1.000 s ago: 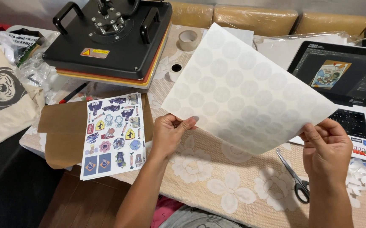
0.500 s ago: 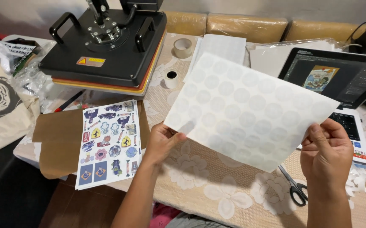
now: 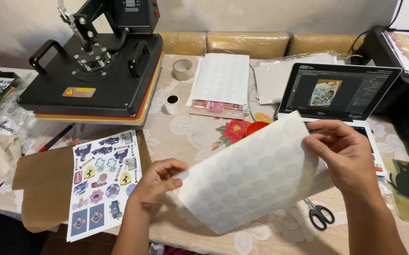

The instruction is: The person handles a sheet of white circular stickers, peeling off a small piece and placing it in a red bowl. They then pick up and display a sheet of colorful stickers, followed by a packaged instruction manual for a 'SUBUSOCK' product, which they open and examine.

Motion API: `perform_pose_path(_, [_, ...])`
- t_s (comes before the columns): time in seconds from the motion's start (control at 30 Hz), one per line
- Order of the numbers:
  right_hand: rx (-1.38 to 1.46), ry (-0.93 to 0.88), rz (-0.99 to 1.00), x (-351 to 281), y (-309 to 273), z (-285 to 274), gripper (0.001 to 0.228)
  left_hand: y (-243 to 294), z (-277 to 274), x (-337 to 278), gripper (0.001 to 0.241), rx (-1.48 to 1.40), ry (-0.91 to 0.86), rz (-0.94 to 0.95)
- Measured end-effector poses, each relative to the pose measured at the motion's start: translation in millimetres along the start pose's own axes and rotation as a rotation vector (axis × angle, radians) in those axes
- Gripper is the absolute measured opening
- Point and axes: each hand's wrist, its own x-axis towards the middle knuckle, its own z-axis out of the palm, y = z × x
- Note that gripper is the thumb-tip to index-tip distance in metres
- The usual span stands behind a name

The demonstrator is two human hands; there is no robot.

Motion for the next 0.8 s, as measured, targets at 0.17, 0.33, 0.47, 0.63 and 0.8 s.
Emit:
perform_pose_path(0.17, [-0.165, -0.139, -0.017, 1.1, -13.4, 13.1, 0.026, 0.9, 9.8, -8.3, 0.033, 0.156, -0.208, -0.063])
perform_pose_path(0.33, [-0.227, -0.218, -0.126, 2.5, -37.8, 35.8, 0.023, 42.3, 24.0, 6.7, 0.033, 0.258, -0.291, -0.096])
perform_pose_path(0.47, [-0.444, -0.313, -0.498, -4.0, -78.6, 58.8, 0.021, 74.4, 52.2, 23.2, 0.020, 0.475, -0.277, -0.168])
perform_pose_path(0.63, [-0.259, -0.050, -0.874, -59.1, -88.0, 68.7, 0.014, 65.8, 49.7, 35.5, 0.018, 0.410, -0.052, -0.075])
perform_pose_path(0.8, [-0.210, -0.091, -0.712, -151.0, -54.7, 59.7, 0.010, 79.2, 34.0, 59.5, 0.018, 0.314, 0.211, -0.024])
